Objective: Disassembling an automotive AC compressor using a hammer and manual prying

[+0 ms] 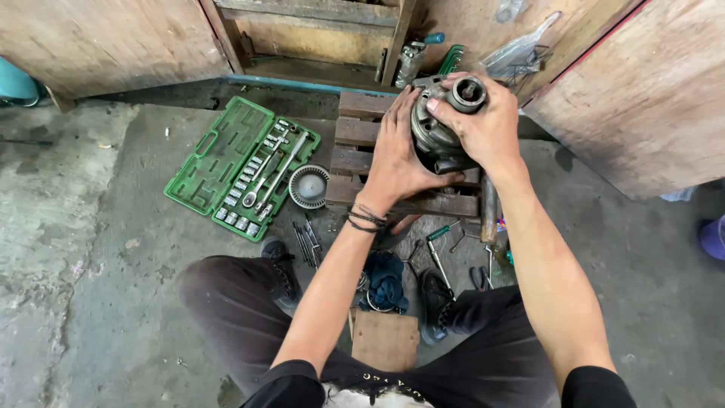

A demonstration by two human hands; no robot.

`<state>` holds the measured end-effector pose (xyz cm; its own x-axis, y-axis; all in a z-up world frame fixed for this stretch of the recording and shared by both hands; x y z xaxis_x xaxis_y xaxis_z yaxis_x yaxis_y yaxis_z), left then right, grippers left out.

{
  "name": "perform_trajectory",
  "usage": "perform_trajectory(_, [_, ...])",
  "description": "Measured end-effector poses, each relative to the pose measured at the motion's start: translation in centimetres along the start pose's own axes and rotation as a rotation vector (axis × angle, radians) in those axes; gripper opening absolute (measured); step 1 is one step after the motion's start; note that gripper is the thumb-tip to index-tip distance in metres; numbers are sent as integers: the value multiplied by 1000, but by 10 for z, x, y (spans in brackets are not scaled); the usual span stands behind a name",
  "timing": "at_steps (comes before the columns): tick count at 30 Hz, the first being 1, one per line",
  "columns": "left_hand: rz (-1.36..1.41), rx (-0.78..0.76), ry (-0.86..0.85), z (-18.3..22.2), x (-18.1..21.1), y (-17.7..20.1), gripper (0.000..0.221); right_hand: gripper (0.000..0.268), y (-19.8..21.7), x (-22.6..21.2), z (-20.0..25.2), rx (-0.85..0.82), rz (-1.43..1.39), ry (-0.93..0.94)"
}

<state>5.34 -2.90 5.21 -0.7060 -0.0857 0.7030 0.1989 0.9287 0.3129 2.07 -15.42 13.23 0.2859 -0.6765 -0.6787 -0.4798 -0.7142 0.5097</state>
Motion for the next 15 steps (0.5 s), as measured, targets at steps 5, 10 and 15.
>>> perform_trajectory(5, [73,55,0,7,-8,-8,130,25,1,-10,-2,1,-18,-26])
perform_trajectory(10, [164,78,44,10,-17,-13,130,21,0,-5,-2,-5,-74,-93])
perform_trajectory(15, [161,94,19,7,-21,-18,128,26,4,13,-5,-5,-139,-205])
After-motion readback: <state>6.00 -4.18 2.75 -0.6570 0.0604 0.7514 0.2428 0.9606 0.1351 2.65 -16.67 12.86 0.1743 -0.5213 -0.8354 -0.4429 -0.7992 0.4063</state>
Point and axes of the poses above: each hand's wrist, its own z-axis away from the middle knuckle, its own y-axis out of the back of the hand, x = y × z, the point moved 8 cm from there along -z, towards the middle knuckle, and after that the axes turned 1 degree about y, right-handed, at the moved point
